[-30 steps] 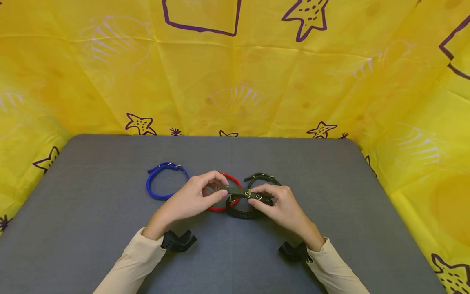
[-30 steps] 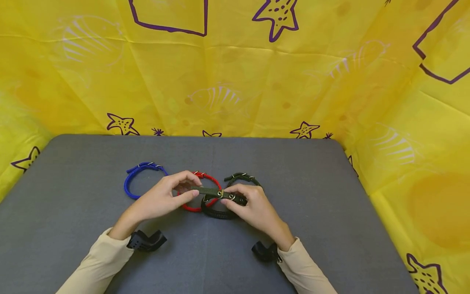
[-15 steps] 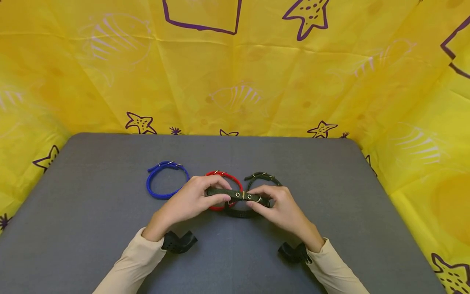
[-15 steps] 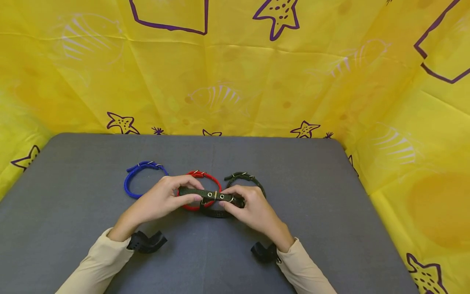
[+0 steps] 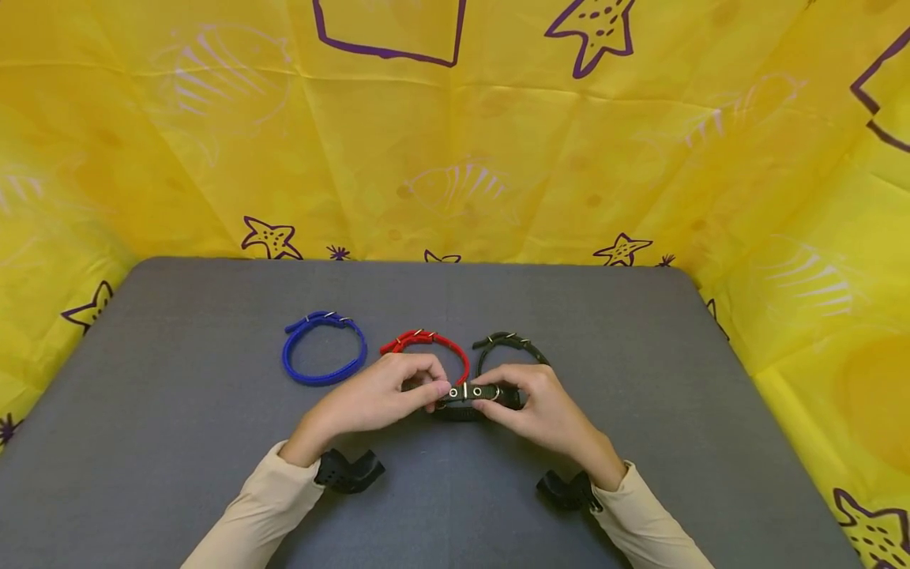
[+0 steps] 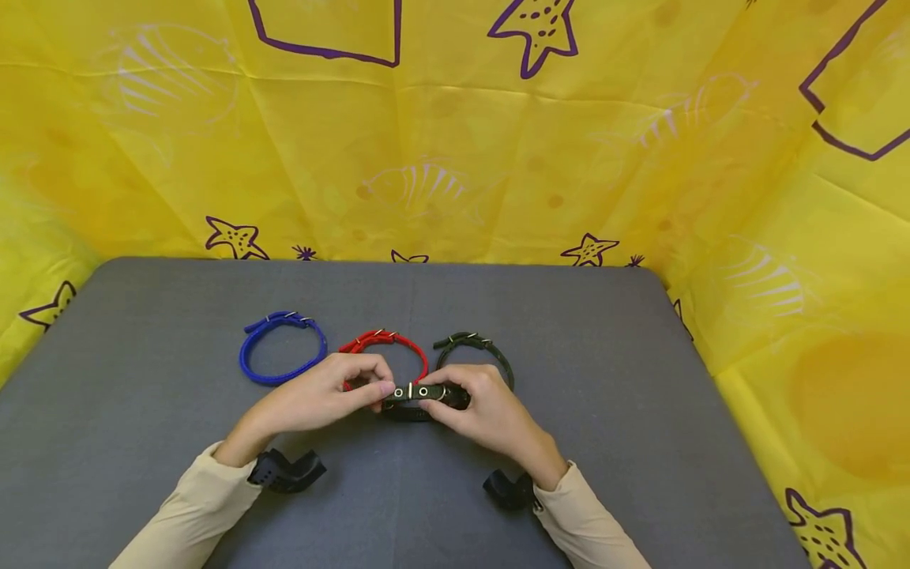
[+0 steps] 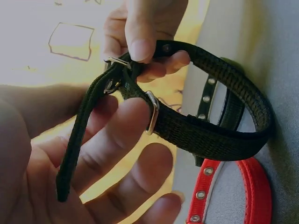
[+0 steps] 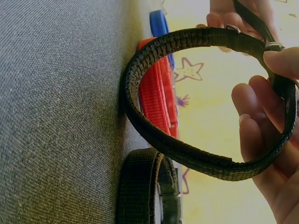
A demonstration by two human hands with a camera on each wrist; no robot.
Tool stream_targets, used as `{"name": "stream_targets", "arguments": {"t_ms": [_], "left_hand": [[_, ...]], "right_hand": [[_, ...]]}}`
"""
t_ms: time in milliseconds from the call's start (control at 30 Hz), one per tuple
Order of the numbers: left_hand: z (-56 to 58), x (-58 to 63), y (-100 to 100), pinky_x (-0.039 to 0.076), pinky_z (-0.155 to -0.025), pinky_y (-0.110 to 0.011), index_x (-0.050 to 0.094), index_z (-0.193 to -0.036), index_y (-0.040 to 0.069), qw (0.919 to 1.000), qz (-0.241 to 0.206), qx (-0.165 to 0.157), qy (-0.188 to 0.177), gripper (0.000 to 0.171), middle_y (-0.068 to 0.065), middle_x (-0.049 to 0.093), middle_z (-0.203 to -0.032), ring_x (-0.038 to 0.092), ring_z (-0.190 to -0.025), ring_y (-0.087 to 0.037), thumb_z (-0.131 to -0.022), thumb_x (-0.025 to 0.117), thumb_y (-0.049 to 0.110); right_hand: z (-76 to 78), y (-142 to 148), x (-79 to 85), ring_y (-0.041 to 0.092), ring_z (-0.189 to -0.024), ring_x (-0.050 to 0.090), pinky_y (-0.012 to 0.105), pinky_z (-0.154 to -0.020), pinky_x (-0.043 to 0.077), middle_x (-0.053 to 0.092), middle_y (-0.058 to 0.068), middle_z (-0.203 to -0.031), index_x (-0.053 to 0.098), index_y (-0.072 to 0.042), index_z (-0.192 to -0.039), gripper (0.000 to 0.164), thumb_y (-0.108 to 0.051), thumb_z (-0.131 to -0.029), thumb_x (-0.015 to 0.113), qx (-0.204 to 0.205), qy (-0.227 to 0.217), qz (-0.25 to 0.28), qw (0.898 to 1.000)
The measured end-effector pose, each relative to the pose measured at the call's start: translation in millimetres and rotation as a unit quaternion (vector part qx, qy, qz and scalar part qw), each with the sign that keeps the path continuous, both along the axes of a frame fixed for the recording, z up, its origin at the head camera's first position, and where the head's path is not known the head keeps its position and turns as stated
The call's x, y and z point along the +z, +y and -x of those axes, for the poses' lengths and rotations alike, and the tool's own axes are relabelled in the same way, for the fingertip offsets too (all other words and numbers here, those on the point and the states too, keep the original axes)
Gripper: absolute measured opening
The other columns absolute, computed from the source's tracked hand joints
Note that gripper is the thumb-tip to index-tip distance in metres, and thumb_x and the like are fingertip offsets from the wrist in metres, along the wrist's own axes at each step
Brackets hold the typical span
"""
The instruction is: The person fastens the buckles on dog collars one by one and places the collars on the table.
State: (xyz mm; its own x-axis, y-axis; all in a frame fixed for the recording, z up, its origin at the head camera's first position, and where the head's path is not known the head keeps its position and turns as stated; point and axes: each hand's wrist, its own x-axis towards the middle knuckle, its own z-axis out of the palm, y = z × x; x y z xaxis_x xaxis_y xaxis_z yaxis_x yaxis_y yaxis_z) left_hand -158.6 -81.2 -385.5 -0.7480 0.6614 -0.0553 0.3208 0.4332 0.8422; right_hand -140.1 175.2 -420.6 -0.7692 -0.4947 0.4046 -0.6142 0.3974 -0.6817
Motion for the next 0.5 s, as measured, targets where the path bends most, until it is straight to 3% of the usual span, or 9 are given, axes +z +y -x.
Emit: {"name": "stream_targets", "arguments": {"t_ms": [267, 500], "left_hand": [[1.9, 0.5, -2.6, 0.041, -0.059, -0.023, 0.064, -0.091, 0.02, 1.0, 0.006, 0.005, -0.004, 0.016, -0.003, 0.07, -0.076, 0.051, -0.062, -0.008, -0.101, 0.058, 0.03], [3.8, -3.8, -2.7, 0.04, -0.061, -0.022, 0.065, -0.093, 0.02, 0.9995, 0.004, -0.024, -0.017, 0.018, 0.006, 0.066, -0.077, 0.049, -0.065, -0.006, -0.104, 0.053, 0.027]], "right_hand": [[0.2, -0.6, 0.6, 0.003, -0.083, 0.066, 0.023, -0.073, 0.054, 0.075, -0.007, -0.092, 0.075, -0.019, -0.102, 0.017, -0.015, -0.086, 0.078, -0.002, 0.0, 0.0, 1.0], [-0.3, -1.4, 0.7, 0.003, -0.079, 0.064, 0.023, -0.071, 0.053, 0.074, -0.007, -0.092, 0.075, -0.018, -0.103, 0.016, -0.016, -0.087, 0.078, 0.005, -0.001, 0.003, 1.0]]}}
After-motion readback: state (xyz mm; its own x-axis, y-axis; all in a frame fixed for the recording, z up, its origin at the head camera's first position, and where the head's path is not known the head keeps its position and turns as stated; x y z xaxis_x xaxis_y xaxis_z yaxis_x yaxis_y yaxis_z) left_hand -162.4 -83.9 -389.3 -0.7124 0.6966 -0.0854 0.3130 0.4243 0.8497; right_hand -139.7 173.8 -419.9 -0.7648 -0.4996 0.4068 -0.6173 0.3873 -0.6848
